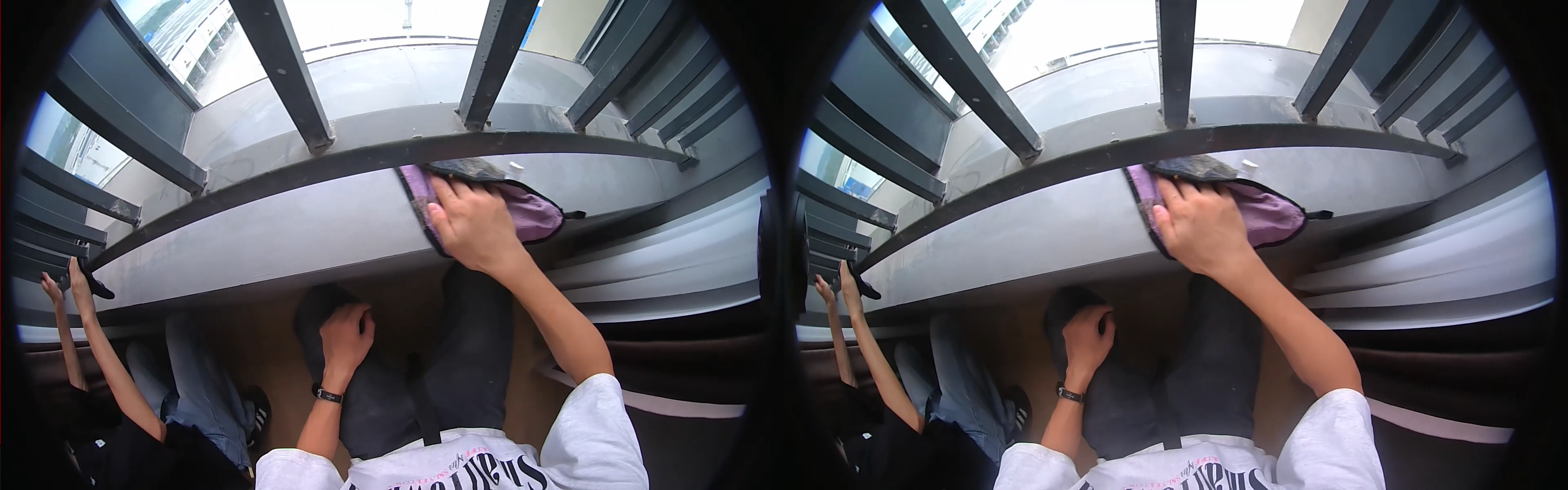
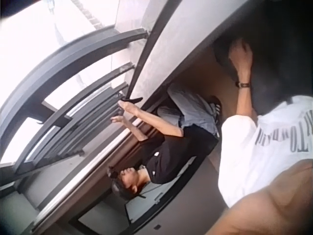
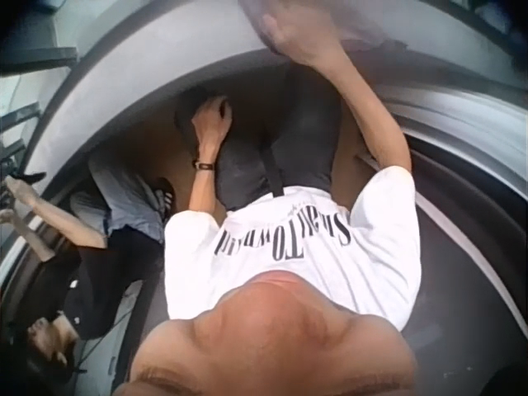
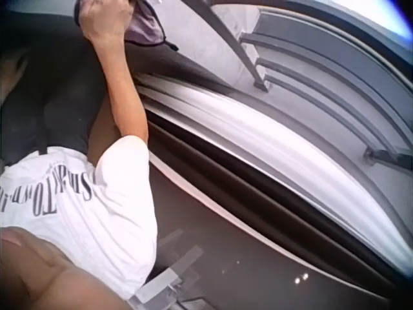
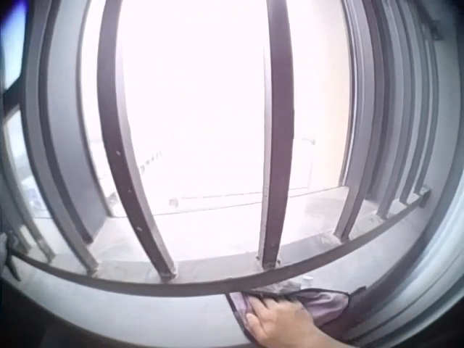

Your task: The person wipes a sink with a cloth, rinses the cloth under a faucet, and then cleans a balcony ledge and metal railing with the cloth.

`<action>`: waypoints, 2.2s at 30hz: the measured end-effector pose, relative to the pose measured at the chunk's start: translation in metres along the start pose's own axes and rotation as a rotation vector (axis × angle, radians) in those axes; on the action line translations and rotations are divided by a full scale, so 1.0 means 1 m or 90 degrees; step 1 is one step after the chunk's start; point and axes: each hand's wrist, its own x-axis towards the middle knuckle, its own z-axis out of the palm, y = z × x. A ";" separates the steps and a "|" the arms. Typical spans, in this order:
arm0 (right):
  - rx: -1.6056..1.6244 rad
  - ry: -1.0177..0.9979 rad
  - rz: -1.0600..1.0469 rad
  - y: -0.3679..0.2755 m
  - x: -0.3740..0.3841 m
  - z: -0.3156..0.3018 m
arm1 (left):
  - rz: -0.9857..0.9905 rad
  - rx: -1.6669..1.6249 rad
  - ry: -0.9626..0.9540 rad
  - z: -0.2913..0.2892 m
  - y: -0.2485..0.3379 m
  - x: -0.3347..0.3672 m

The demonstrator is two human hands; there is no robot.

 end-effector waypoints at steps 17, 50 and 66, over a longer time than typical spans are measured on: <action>0.107 0.019 -0.322 -0.153 0.139 0.116 | 0.038 0.080 -0.029 -0.007 0.015 0.001; 0.009 -0.038 0.304 0.296 0.211 -0.021 | -0.033 0.181 -0.162 0.013 0.019 0.005; -0.088 0.161 0.361 0.467 0.132 -0.058 | -0.031 0.268 -0.249 0.023 0.041 0.014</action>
